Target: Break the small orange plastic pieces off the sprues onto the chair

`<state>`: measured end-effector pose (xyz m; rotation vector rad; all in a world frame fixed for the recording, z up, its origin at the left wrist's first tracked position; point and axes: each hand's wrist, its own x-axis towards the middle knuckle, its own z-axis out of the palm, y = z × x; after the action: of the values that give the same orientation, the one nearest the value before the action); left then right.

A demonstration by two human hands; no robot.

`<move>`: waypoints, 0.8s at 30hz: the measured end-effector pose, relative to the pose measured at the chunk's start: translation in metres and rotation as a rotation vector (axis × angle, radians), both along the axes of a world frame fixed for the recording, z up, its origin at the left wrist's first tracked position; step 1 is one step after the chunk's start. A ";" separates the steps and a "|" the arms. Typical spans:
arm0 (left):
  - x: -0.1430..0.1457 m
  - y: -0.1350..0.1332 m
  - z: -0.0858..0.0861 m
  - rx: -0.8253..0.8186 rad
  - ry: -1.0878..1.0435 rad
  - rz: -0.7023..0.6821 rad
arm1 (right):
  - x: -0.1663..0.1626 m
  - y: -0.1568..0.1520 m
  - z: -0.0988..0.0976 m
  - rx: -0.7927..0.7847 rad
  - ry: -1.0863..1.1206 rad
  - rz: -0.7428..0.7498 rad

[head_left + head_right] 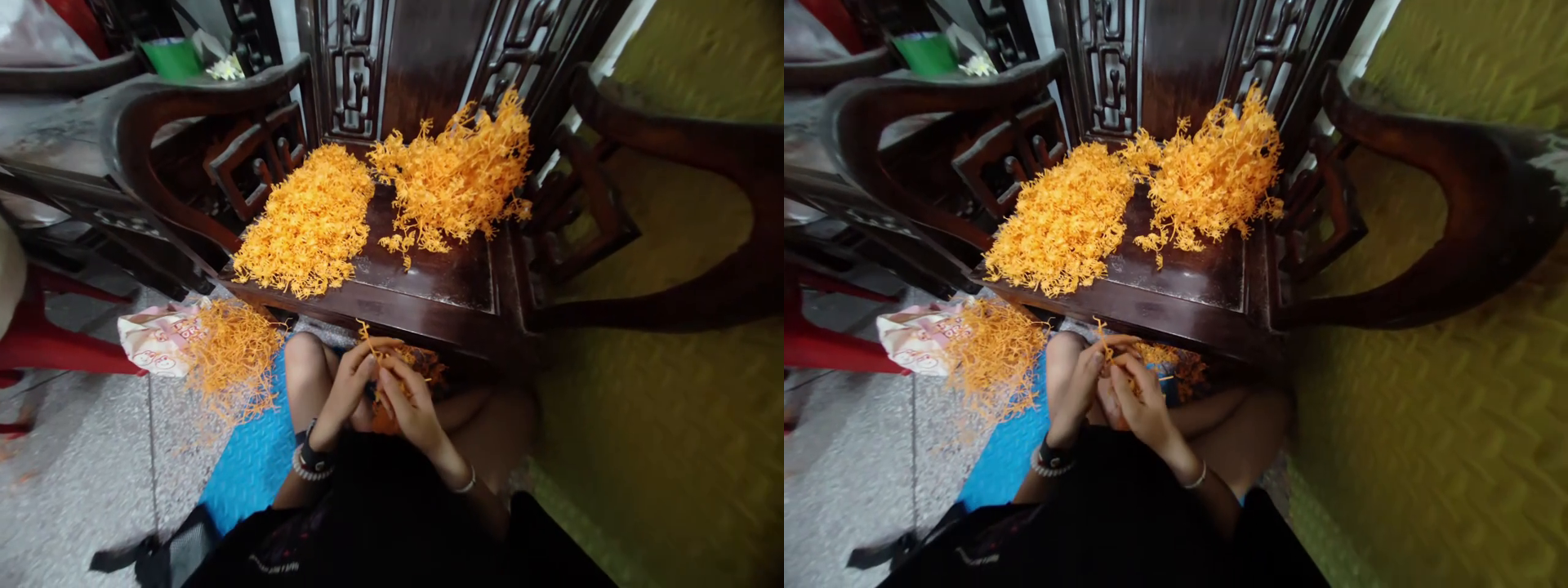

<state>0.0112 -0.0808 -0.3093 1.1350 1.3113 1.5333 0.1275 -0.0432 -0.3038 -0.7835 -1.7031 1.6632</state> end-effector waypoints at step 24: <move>-0.012 -0.032 -0.005 -0.148 -0.065 0.241 | 0.052 0.031 0.048 -0.268 0.328 0.018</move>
<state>-0.0009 -0.1130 -0.3144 0.8516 1.5331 1.6001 0.1796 -0.0127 -0.2557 -0.5748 -1.2833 1.9365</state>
